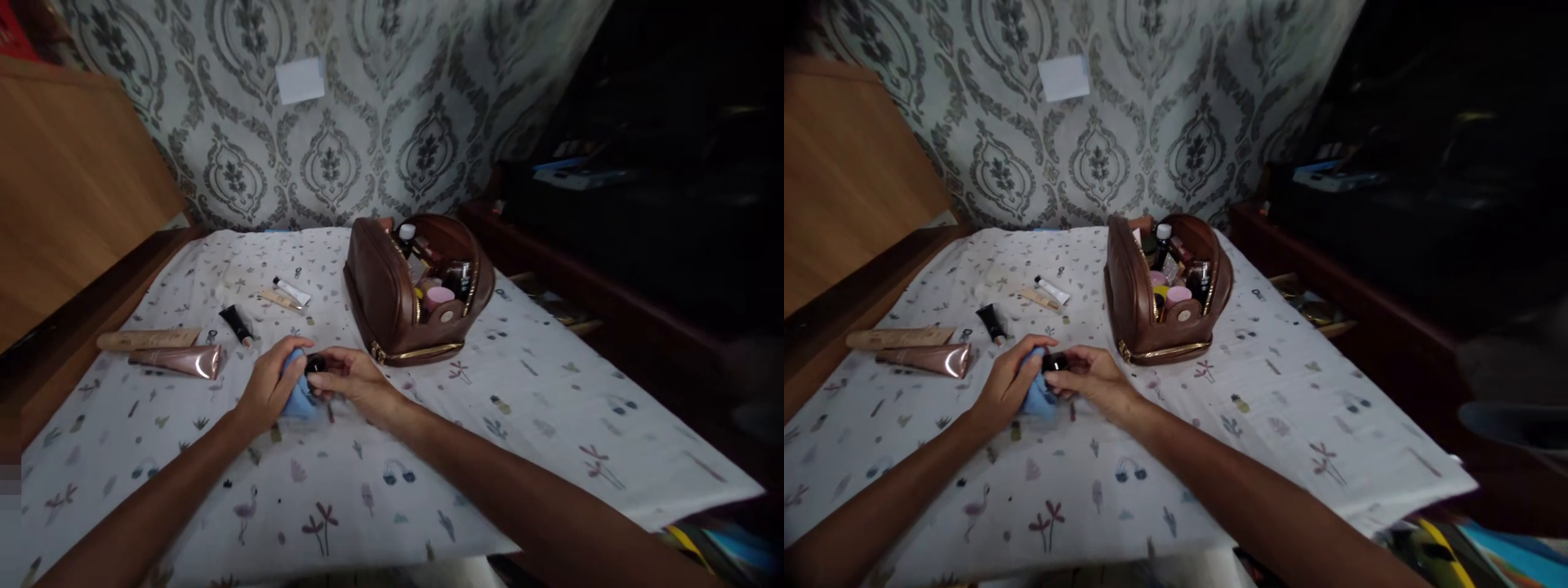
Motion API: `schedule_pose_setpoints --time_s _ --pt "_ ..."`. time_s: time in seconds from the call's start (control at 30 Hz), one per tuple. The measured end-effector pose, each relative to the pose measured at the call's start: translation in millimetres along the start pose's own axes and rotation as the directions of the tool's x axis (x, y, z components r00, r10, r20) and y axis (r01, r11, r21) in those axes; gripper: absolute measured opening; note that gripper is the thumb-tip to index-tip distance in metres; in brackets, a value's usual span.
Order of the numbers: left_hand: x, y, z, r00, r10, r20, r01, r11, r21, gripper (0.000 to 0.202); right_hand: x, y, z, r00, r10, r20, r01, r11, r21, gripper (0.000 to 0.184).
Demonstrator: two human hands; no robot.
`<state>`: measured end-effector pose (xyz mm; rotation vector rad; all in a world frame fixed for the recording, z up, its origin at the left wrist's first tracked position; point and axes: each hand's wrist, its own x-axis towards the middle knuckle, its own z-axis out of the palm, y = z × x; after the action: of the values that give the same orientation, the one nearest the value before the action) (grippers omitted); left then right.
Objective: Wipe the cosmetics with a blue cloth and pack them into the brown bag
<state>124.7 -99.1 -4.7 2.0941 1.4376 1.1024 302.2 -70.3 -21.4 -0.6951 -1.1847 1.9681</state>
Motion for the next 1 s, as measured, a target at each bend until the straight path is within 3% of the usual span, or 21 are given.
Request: schedule_pose_setpoints --time_s 0.07,0.17,0.33,0.43,0.53,0.67,0.77,0.87,1.0 --pt "0 -3 0.1 1.0 -0.011 -0.026 0.01 1.0 -0.026 0.032 0 -2 3 0.999 0.037 0.007 -0.038 0.986 0.164 0.054" --pt "-1 -7 3.2 0.999 0.014 -0.029 -0.015 0.999 -0.04 0.035 0 -2 6 0.999 0.033 -0.006 -0.03 0.966 0.257 0.061" --pt "-5 -9 9.6 0.999 0.039 0.005 -0.039 0.998 0.058 0.055 -1 3 5 0.998 -0.022 -0.057 0.035 0.97 0.242 0.067" --pt "-5 -8 9.5 0.999 0.044 0.01 -0.045 0.986 0.159 0.047 -1 4 2 0.999 -0.03 -0.036 0.036 0.988 0.153 0.07" --pt "-2 -9 5.8 0.984 0.168 0.065 -0.178 0.962 0.205 0.035 -2 2 2 1.0 -0.009 -0.01 0.01 0.996 0.084 0.072" --pt "2 -13 -0.6 0.926 0.359 0.115 -0.376 0.894 0.244 0.032 -3 -1 4 0.993 -0.024 -0.117 0.028 0.999 0.03 0.069" --pt "-1 -15 -2.8 0.904 0.411 0.118 -0.427 0.871 0.244 0.031 -4 -6 3 0.993 -0.001 -0.115 0.0 1.0 -0.014 0.068" --pt "-7 -18 -1.9 0.929 0.358 0.093 -0.369 0.906 0.207 0.032 -5 -9 1 0.996 0.06 -0.066 -0.063 0.997 -0.041 0.068" --pt "-12 -20 -0.6 0.985 0.154 0.077 -0.161 0.981 0.105 0.036 -5 -12 0 0.996 0.084 -0.038 -0.084 0.996 0.017 0.068"
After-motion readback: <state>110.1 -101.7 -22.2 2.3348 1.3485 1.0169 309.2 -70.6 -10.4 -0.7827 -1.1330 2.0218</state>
